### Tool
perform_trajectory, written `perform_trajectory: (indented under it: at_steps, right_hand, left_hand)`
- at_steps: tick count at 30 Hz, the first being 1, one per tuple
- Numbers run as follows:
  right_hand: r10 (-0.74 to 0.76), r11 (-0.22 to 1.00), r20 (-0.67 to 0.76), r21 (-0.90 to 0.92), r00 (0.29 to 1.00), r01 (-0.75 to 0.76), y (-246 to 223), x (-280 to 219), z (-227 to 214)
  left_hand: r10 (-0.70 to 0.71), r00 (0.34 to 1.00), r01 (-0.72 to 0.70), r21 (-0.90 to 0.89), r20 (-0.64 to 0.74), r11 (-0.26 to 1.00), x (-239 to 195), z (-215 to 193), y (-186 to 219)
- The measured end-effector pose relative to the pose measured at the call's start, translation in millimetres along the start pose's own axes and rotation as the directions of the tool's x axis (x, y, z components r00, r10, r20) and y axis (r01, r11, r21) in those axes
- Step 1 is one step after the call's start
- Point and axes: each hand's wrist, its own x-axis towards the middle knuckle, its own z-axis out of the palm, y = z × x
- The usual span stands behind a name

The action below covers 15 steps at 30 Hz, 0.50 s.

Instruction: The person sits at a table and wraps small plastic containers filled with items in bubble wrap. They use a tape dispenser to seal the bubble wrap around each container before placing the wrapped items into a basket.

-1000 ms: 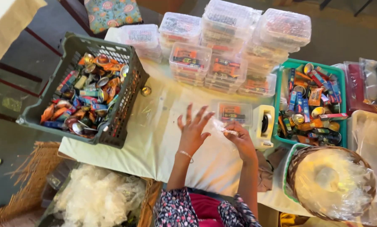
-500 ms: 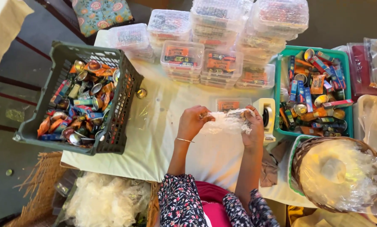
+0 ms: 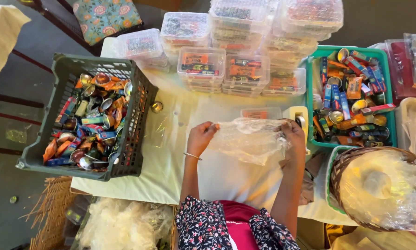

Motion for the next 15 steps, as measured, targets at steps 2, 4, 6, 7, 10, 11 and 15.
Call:
perform_trajectory:
  at_steps: [2,4,6,7,10,11,15]
  right_hand:
    - [0.011,0.996,0.11,-0.086,0.994,-0.001,-4,0,6]
    - [0.03,0.985,0.218,-0.17,0.975,0.007,6,6,9]
    - [0.103,0.941,0.201,-0.338,0.974,-0.03,33,19,9]
    - [0.108,0.94,0.203,-0.34,0.973,-0.033,46,23,9]
    - [0.036,0.653,0.094,-0.756,0.995,0.048,67,24,14]
    - [-0.176,0.437,0.277,-0.838,0.945,0.327,62,15,22]
    - [-0.161,0.508,0.506,-0.694,0.848,0.51,36,-19,78]
  left_hand:
    - [0.054,0.998,-0.055,0.05,0.02,0.997,-2,1,1]
    - [0.108,0.993,-0.111,0.1,0.042,0.989,-2,9,3]
    - [0.08,0.992,-0.095,0.161,0.1,0.982,0,24,6]
    - [0.075,0.992,-0.09,0.161,0.097,0.983,1,35,-6]
    - [-0.065,0.996,0.037,0.353,0.067,0.935,1,66,-36]
    - [-0.084,0.996,0.066,0.37,0.033,0.927,-1,73,-42]
    - [0.031,0.999,-0.031,0.382,0.005,0.924,-2,87,-56]
